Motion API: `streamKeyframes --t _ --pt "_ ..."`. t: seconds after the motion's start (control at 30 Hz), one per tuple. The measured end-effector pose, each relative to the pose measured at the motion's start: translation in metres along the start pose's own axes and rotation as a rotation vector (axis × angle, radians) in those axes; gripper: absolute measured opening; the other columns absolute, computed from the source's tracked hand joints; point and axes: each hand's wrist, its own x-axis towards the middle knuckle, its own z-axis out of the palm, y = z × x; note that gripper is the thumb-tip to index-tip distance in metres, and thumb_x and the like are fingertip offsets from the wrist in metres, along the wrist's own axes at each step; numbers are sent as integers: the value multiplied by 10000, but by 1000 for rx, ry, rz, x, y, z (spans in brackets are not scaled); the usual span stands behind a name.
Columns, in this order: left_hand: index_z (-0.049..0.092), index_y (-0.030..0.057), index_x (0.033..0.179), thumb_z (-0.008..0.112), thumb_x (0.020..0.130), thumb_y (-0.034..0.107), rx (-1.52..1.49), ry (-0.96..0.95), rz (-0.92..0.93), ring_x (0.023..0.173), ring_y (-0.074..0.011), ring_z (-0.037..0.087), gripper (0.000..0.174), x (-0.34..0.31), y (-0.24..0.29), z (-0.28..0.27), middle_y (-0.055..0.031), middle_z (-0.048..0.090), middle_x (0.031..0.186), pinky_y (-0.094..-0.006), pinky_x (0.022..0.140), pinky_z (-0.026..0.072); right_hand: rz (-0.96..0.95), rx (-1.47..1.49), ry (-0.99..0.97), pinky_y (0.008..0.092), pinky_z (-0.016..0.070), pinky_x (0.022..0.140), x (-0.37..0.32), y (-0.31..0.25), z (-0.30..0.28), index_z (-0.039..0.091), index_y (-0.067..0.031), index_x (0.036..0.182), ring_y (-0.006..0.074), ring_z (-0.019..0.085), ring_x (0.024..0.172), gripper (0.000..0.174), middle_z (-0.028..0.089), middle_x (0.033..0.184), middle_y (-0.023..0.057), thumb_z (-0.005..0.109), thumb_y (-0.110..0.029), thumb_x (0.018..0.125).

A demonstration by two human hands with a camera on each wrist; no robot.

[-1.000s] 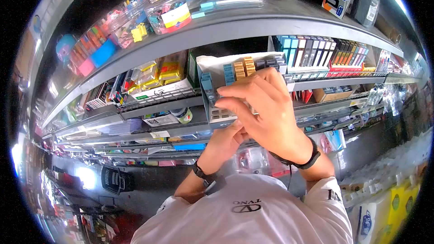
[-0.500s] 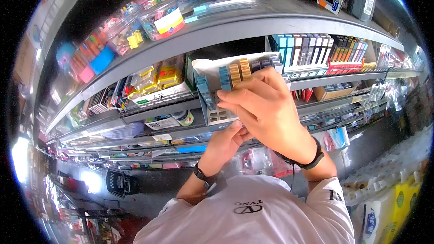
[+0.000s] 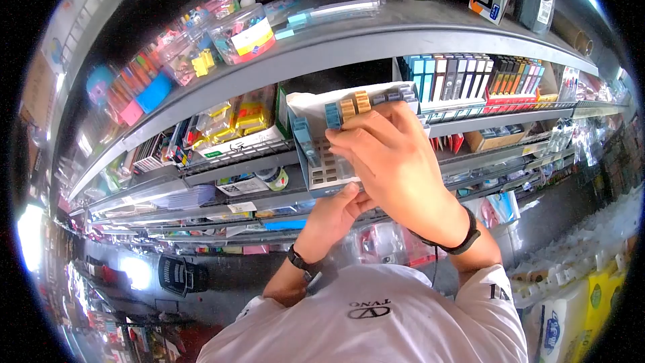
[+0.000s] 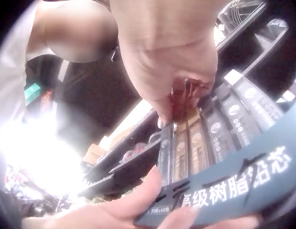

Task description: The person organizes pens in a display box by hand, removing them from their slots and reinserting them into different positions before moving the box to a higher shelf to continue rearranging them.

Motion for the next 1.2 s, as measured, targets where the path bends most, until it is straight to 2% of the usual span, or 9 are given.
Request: streamKeyframes --t 0.23,0.33,0.43,0.57,0.67,0.77,0.87,1.07,1.2 --pt "476 26 1492 630 1060 131 71 21 5 1278 -279 639 471 0 8 12 -116 615 1423 -492 1129 512 -27 -18 -21 400 510 851 2 2 2 764 -87 1060 291 585 978 325 717 1036 24 828 -2 753" --pt "491 44 1471 592 1043 -11 -23 33 0 1293 -278 636 444 0 8 12 -103 601 1437 -531 1153 517 -86 -12 -21 411 503 873 -1 1 9 735 -68 1098 303 596 975 395 692 1072 45 767 -36 706" --pt "504 45 1447 601 1035 -18 29 100 -2 1289 -262 636 428 1 4 7 -104 604 1427 -514 1134 537 -117 -7 -44 422 500 886 -3 -2 9 714 -53 1128 314 597 972 450 679 1097 66 733 -59 679" --pt "532 44 1419 608 1032 -15 -33 48 9 1278 -266 648 399 2 5 9 -105 630 1390 -501 1119 552 -122 -20 -99 427 499 886 0 -5 -2 702 -46 1143 315 595 976 480 681 1090 73 732 -69 664" --pt "548 44 1412 612 1033 -7 -71 17 9 1261 -273 662 388 3 8 12 -107 653 1361 -498 1122 549 -96 -13 -113 425 498 872 0 -3 -8 705 -36 1109 303 599 949 419 687 1037 69 746 -57 693" --pt "553 45 1415 614 1035 1 -76 19 12 1247 -280 673 387 2 10 17 -109 664 1349 -497 1126 546 35 27 -114 387 523 837 2 -8 -11 766 -53 1017 291 607 965 243 717 1005 54 831 -9 787" --pt "548 46 1423 614 1039 6 -67 34 3 1246 -284 674 392 2 10 17 -109 660 1358 -495 1128 544 69 46 -114 387 525 827 3 -10 -10 770 -53 1013 289 612 955 235 720 988 53 833 -9 791" --pt "489 65 1463 612 1057 76 4 36 5 1243 -251 651 424 2 11 21 -92 620 1385 -498 1090 550 -2 41 -128 389 527 854 9 -8 -11 780 -60 1004 279 615 977 237 736 998 37 821 -9 776" --pt "481 60 1476 602 1059 69 -3 27 2 1260 -264 650 434 4 14 24 -102 613 1404 -498 1127 530 -122 -97 -139 412 507 891 8 3 -10 759 -59 1044 280 621 1014 352 708 1032 41 742 -98 694"
